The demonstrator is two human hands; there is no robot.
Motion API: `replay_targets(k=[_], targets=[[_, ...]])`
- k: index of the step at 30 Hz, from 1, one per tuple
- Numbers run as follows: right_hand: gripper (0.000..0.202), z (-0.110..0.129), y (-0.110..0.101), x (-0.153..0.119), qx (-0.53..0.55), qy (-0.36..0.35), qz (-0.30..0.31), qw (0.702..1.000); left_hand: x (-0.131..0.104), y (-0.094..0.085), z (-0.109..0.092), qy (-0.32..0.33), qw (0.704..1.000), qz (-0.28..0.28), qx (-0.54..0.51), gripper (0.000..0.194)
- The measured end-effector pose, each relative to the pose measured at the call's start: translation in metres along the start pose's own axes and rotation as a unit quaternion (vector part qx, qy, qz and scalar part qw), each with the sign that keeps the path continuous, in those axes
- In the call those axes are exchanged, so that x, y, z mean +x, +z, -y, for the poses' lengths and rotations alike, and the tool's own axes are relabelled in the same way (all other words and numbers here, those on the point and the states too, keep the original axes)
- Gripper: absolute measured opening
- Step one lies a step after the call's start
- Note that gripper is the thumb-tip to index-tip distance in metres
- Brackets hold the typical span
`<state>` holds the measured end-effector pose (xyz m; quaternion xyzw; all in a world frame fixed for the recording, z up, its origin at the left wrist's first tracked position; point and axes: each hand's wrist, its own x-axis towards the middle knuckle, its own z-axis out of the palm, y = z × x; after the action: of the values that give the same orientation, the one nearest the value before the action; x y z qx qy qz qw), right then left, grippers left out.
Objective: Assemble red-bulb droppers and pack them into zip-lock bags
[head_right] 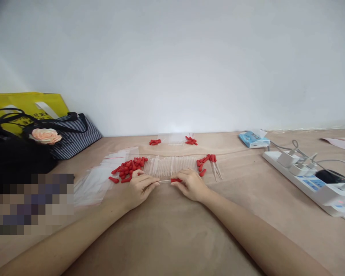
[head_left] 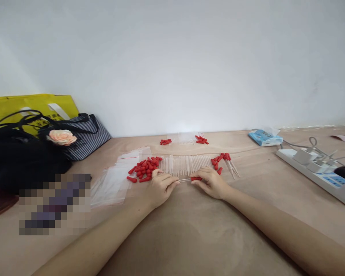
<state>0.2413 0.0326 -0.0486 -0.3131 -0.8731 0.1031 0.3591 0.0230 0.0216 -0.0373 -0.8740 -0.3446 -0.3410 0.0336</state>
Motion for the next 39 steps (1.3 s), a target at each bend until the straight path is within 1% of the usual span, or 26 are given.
replay_targets(k=[4,8,11,13,14,16,18,20,21,25,27,28,29,30,31,32,34,35,36,37,39], targets=[[0.014,0.002,-0.002,-0.001,0.073,0.054,-0.036,0.995,-0.001,-0.002,0.004,-0.013,1.0,0.002,-0.004,0.019],[0.012,0.007,-0.002,0.001,0.096,0.048,-0.044,0.993,-0.002,0.0,0.003,-0.016,1.0,-0.001,-0.011,0.02],[0.011,0.01,0.0,0.001,0.109,0.049,-0.054,0.991,-0.003,0.0,0.001,-0.006,1.0,-0.004,-0.008,0.024],[0.01,0.011,0.001,0.0,0.137,0.063,-0.055,0.987,-0.003,-0.001,-0.001,0.003,1.0,-0.004,-0.007,0.024],[0.01,0.011,0.002,0.001,0.161,0.081,-0.06,0.982,-0.003,-0.001,-0.002,0.004,1.0,-0.004,-0.007,0.024],[0.013,0.013,0.004,0.003,0.232,0.142,-0.082,0.959,-0.002,-0.001,-0.005,-0.004,1.0,-0.004,-0.008,0.025],[0.022,0.015,0.005,0.006,0.323,0.21,-0.113,0.916,0.0,0.001,-0.008,-0.021,1.0,-0.01,-0.01,0.027],[0.027,0.02,0.008,0.009,0.393,0.248,-0.136,0.875,0.001,0.002,-0.011,-0.038,0.999,-0.015,-0.016,0.028],[0.028,0.022,0.009,0.01,0.414,0.255,-0.143,0.862,0.002,0.003,-0.012,-0.044,0.999,-0.017,-0.02,0.028],[0.028,0.028,0.012,0.014,0.465,0.27,-0.144,0.831,0.002,0.002,-0.014,-0.055,0.997,-0.013,-0.049,0.023],[0.035,0.023,0.006,0.018,0.482,0.284,-0.145,0.816,0.002,0.0,-0.014,-0.057,0.996,-0.008,-0.063,0.018],[0.039,0.018,0.0,0.02,0.479,0.293,-0.149,0.814,0.003,-0.001,-0.014,-0.061,0.996,-0.006,-0.068,0.017],[0.043,0.01,-0.008,0.023,0.464,0.308,-0.154,0.816,0.003,-0.002,-0.014,-0.066,0.995,-0.003,-0.071,0.016],[0.045,0.001,-0.018,0.024,0.434,0.324,-0.156,0.826,0.004,-0.003,-0.014,-0.073,0.995,-0.001,-0.072,0.017],[0.045,-0.01,-0.029,0.025,0.386,0.342,-0.152,0.843,0.004,-0.003,-0.014,-0.081,0.994,0.003,-0.072,0.019],[0.046,-0.022,-0.04,0.024,0.32,0.366,-0.151,0.861,0.004,-0.003,-0.013,-0.088,0.994,0.008,-0.071,0.019],[0.052,-0.044,-0.059,0.019,0.142,0.409,-0.157,0.888,0.004,-0.001,-0.012,-0.093,0.993,0.017,-0.066,0.019],[0.054,-0.053,-0.066,0.016,0.05,0.427,-0.151,0.89,0.004,-0.001,-0.012,-0.092,0.994,0.022,-0.061,0.018],[0.055,-0.061,-0.07,0.012,-0.016,0.436,-0.147,0.888,0.004,0.0,-0.012,-0.088,0.994,0.027,-0.056,0.017],[0.054,-0.068,-0.071,0.007,-0.064,0.442,-0.14,0.884,0.004,0.001,-0.012,-0.083,0.995,0.031,-0.05,0.017],[0.05,-0.075,-0.068,0.0,-0.124,0.447,-0.131,0.876,0.004,0.001,-0.012,-0.074,0.996,0.04,-0.04,0.016]])
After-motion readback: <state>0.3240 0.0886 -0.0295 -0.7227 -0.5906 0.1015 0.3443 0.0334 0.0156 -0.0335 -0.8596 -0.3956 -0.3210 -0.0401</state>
